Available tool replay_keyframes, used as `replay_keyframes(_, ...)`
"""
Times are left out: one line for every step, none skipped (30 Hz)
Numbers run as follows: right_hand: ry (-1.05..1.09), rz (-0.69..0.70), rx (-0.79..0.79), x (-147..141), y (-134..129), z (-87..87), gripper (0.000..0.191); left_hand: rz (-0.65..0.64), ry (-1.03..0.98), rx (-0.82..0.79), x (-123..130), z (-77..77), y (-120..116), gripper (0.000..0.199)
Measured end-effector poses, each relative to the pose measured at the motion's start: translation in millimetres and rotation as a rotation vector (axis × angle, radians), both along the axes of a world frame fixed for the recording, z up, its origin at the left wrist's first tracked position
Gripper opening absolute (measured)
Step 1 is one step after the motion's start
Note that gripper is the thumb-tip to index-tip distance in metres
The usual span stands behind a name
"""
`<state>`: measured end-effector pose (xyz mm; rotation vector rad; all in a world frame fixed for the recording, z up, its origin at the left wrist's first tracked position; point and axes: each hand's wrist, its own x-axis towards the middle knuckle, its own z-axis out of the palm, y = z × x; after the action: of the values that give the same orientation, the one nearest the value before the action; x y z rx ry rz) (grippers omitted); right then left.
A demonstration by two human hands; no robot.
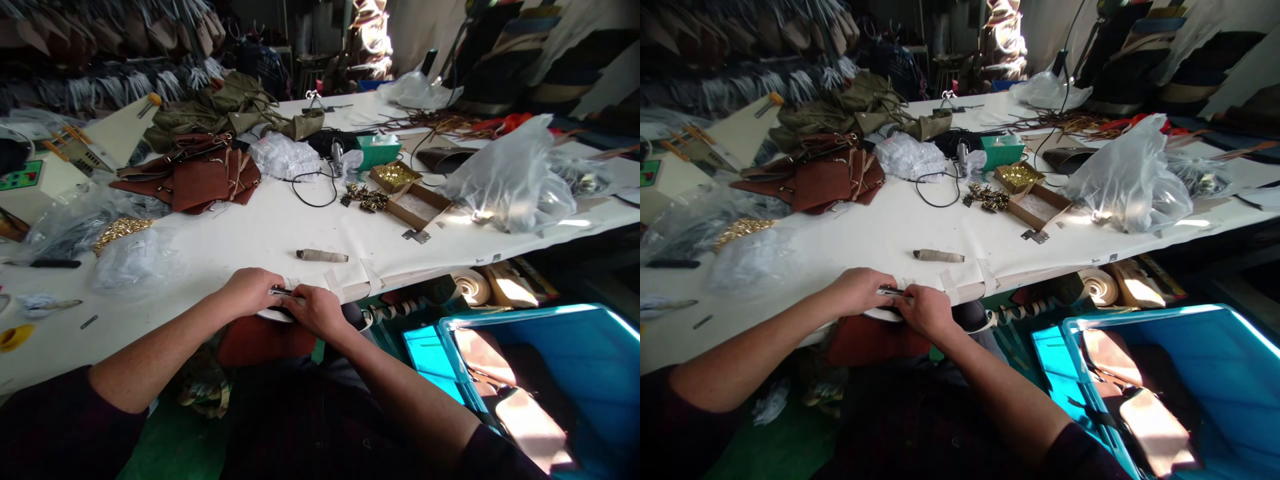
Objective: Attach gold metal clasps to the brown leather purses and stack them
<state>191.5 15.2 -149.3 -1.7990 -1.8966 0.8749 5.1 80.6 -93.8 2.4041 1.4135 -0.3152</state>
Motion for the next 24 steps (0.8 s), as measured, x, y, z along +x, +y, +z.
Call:
replay_keyframes(0.003, 0.022, -0.004, 2, 0, 0.9, 0.025, -0.002, 0.001, 0.002, -1, -1.1, 0, 0.033)
replay_keyframes(0.001, 0.042, -0.007, 5, 0, 1.6, 0.025, -0.002, -0.002, -0.001, -1, -2.4, 0, 0.033)
replay_keyframes(-0.008, 0.053, -0.011, 7, 0, 2.1, 0.025, -0.002, -0.005, -0.008, -2, -3.9, -1, 0.034)
replay_keyframes(-0.023, 0.056, -0.015, 8, 1, 2.4, 0.025, -0.002, -0.007, -0.017, -3, -5.5, -1, 0.034)
replay_keyframes(-0.038, 0.052, -0.017, 9, 1, 2.5, 0.026, -0.002, -0.008, -0.023, -3, -7.0, -1, 0.034)
replay_keyframes(-0.052, 0.043, -0.016, 9, 1, 2.3, 0.026, -0.003, -0.006, -0.025, -3, -8.4, -1, 0.034)
replay_keyframes(-0.063, 0.032, -0.014, 9, 2, 2.1, 0.026, -0.006, -0.002, -0.022, -2, -9.6, -1, 0.034)
replay_keyframes(-0.071, 0.024, -0.012, 8, 2, 1.7, 0.026, -0.011, 0.004, -0.015, -2, -10.6, -1, 0.035)
replay_keyframes(-0.076, 0.018, -0.011, 7, 2, 1.3, 0.026, -0.015, 0.009, -0.008, -1, -11.2, 0, 0.035)
replay_keyframes(-0.079, 0.014, -0.011, 7, 2, 0.8, 0.027, -0.018, 0.012, -0.002, 1, -11.6, 0, 0.036)
replay_keyframes(-0.083, 0.014, -0.011, 6, 2, 0.5, 0.028, -0.019, 0.016, 0.001, 2, -11.8, 0, 0.037)
replay_keyframes(-0.087, 0.017, -0.011, 6, 3, 0.2, 0.029, -0.017, 0.02, 0.006, 3, -11.7, 1, 0.036)
replay_keyframes(-0.09, 0.022, -0.01, 6, 3, 0.1, 0.03, -0.015, 0.023, 0.01, 5, -11.5, 1, 0.035)
replay_keyframes(-0.093, 0.03, -0.008, 6, 3, 0.1, 0.031, -0.014, 0.026, 0.013, 6, -11.3, 1, 0.033)
replay_keyframes(-0.097, 0.039, -0.006, 7, 3, 0.2, 0.031, -0.013, 0.029, 0.016, 8, -11.0, 1, 0.031)
replay_keyframes(-0.1, 0.051, -0.005, 7, 3, 0.3, 0.031, -0.012, 0.03, 0.018, 9, -10.6, 0, 0.029)
replay_keyframes(-0.105, 0.064, -0.005, 8, 3, 0.4, 0.031, -0.011, 0.032, 0.021, 10, -10.2, -1, 0.028)
replay_keyframes(-0.111, 0.076, -0.003, 8, 2, 0.3, 0.031, -0.01, 0.034, 0.024, 12, -9.7, -2, 0.028)
replay_keyframes(-0.119, 0.088, 0.004, 8, 2, 0.2, 0.031, -0.009, 0.036, 0.027, 13, -9.3, -4, 0.027)
replay_keyframes(-0.129, 0.102, 0.017, 8, 1, 0.1, 0.031, -0.008, 0.039, 0.03, 14, -8.8, -6, 0.025)
replay_keyframes(-0.144, 0.121, 0.038, 7, 0, 0.3, 0.03, -0.009, 0.041, 0.031, 16, -8.4, -8, 0.023)
replay_keyframes(-0.163, 0.148, 0.066, 7, -1, 1.2, 0.029, -0.014, 0.041, 0.031, 17, -8.1, -10, 0.02)
replay_keyframes(-0.186, 0.179, 0.098, 8, -4, 3.2, 0.029, -0.021, 0.04, 0.029, 18, -7.9, -12, 0.018)
replay_keyframes(-0.209, 0.216, 0.128, 9, -7, 6.6, 0.028, -0.029, 0.038, 0.028, 19, -8.0, -13, 0.017)
